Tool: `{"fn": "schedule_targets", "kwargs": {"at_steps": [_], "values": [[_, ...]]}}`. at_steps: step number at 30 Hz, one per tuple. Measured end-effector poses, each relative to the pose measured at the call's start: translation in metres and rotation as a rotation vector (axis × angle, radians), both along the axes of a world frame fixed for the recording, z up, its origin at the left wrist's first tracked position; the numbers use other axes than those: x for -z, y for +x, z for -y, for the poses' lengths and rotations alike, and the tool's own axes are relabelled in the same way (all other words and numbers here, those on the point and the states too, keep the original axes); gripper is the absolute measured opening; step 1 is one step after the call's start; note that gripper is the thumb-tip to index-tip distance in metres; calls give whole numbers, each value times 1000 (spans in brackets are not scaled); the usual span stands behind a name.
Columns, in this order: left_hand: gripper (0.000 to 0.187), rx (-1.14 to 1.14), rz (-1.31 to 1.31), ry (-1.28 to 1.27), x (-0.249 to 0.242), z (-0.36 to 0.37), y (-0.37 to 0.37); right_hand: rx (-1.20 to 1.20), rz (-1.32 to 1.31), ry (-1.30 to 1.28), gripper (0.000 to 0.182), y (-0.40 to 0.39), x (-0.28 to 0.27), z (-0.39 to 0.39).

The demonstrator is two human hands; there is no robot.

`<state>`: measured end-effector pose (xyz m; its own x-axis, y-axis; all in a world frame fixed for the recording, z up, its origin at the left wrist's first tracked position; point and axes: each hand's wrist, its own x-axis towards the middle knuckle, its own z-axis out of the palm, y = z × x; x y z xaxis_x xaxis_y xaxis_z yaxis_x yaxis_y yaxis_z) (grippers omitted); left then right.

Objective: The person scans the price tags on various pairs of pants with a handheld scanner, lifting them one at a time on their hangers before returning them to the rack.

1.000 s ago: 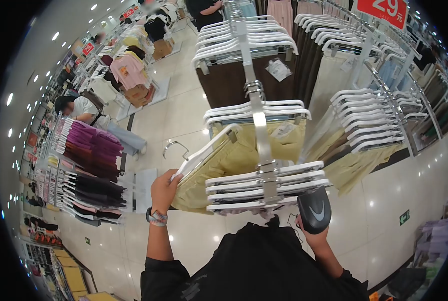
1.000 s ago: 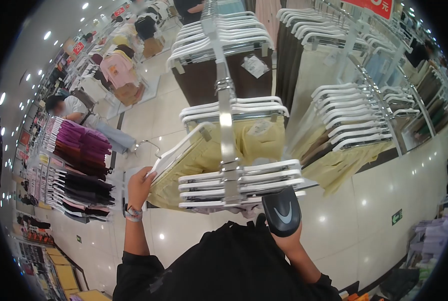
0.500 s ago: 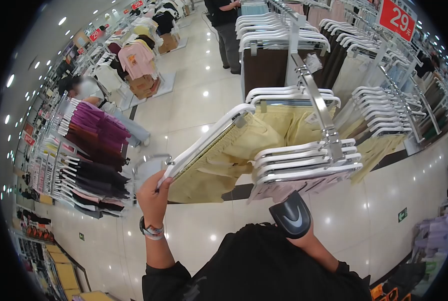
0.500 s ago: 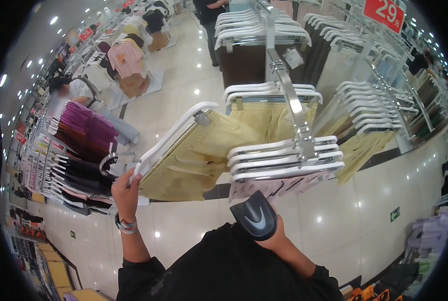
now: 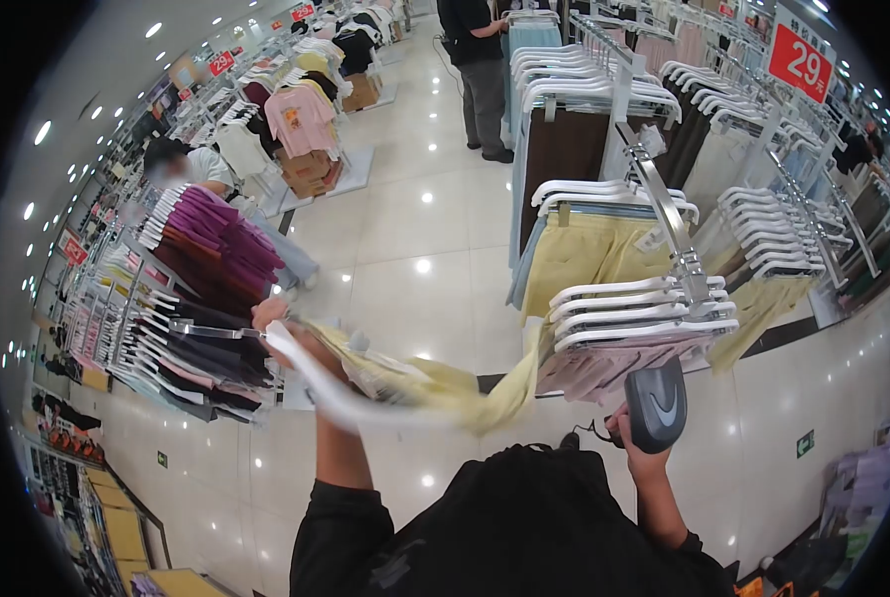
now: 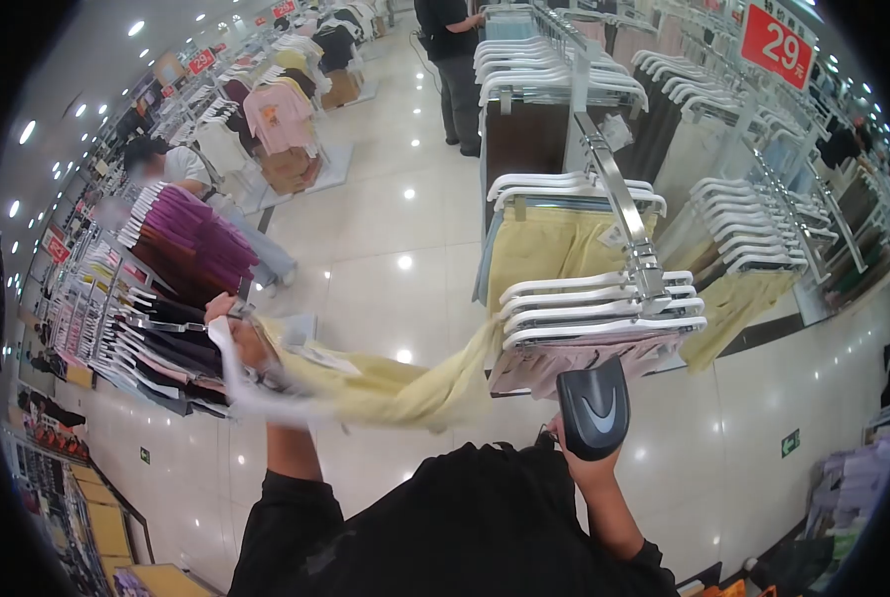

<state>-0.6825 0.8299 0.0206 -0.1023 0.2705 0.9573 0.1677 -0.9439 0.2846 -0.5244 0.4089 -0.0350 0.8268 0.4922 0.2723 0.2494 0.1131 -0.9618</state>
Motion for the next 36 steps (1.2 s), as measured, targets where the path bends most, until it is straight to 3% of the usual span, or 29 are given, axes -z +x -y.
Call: {"fn": "schedule_targets", "kwargs": {"at_steps": [1,5,7,10,12,13,14,16,17,25,36], "values": [[34,1,1,0,11,-4,12,26,-28,6,16,-3,-2,0],[13,920,554,-229,63,7,78,13,-29,-56,28,-12,-1,-1],[18,857,577,-333,53,38,100,-27,16,-97,32,-12,13,0],[35,645,656,-606,17,95,128,-242,-54,-186,37,-14,-20,-8],[41,572,682,-693,16,109,140,-299,40,-236,38,-19,-59,-22],[40,594,702,-702,19,112,144,-428,-170,-356,53,-16,-61,-21],[38,618,721,-710,21,116,148,-424,-173,-356,53,-15,-68,-24],[35,623,692,-695,25,119,148,-665,-444,-467,44,-16,-87,-40],[35,637,640,-634,33,114,148,-689,-440,-443,33,-18,-90,-49],[35,587,632,-523,43,104,142,-932,-554,-425,15,-21,-75,-92],[31,576,583,-384,47,82,138,-931,-637,-410,19,-29,-73,-99]]}}
